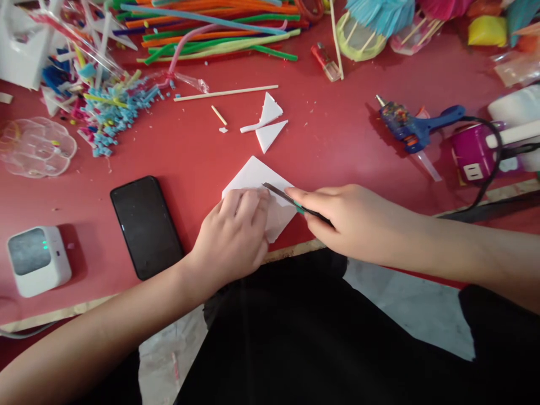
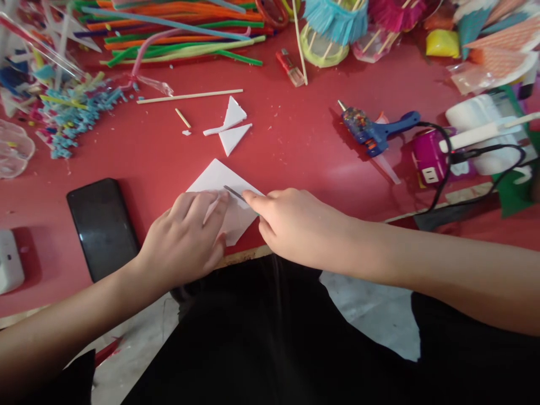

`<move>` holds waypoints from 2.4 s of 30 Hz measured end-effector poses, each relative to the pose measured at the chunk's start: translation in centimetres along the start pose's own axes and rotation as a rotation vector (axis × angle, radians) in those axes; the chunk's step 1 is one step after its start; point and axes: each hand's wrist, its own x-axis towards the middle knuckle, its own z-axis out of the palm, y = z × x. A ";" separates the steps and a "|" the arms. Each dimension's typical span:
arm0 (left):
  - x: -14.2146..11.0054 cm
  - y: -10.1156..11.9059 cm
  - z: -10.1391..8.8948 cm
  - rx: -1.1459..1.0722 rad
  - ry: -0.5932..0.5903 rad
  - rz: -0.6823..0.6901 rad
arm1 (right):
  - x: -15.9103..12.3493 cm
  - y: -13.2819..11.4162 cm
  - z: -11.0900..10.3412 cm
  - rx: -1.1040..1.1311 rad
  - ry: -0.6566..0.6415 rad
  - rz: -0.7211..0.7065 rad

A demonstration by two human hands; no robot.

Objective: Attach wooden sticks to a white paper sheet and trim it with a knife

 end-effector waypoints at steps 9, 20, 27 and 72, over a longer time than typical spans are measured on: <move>-0.4 -0.3 0.3 0.050 0.064 0.038 | 1.1 -0.3 -1.5 -0.147 -0.072 -0.035; 0.1 -0.4 0.9 0.015 0.077 0.105 | 1.4 -0.2 -1.6 -0.450 -0.138 -0.140; 0.1 -0.1 0.7 0.055 0.043 0.091 | 1.3 0.5 -1.3 -0.437 -0.123 -0.156; -0.7 0.2 0.8 0.069 0.050 0.052 | 0.8 -0.9 -0.9 -0.328 -0.074 -0.069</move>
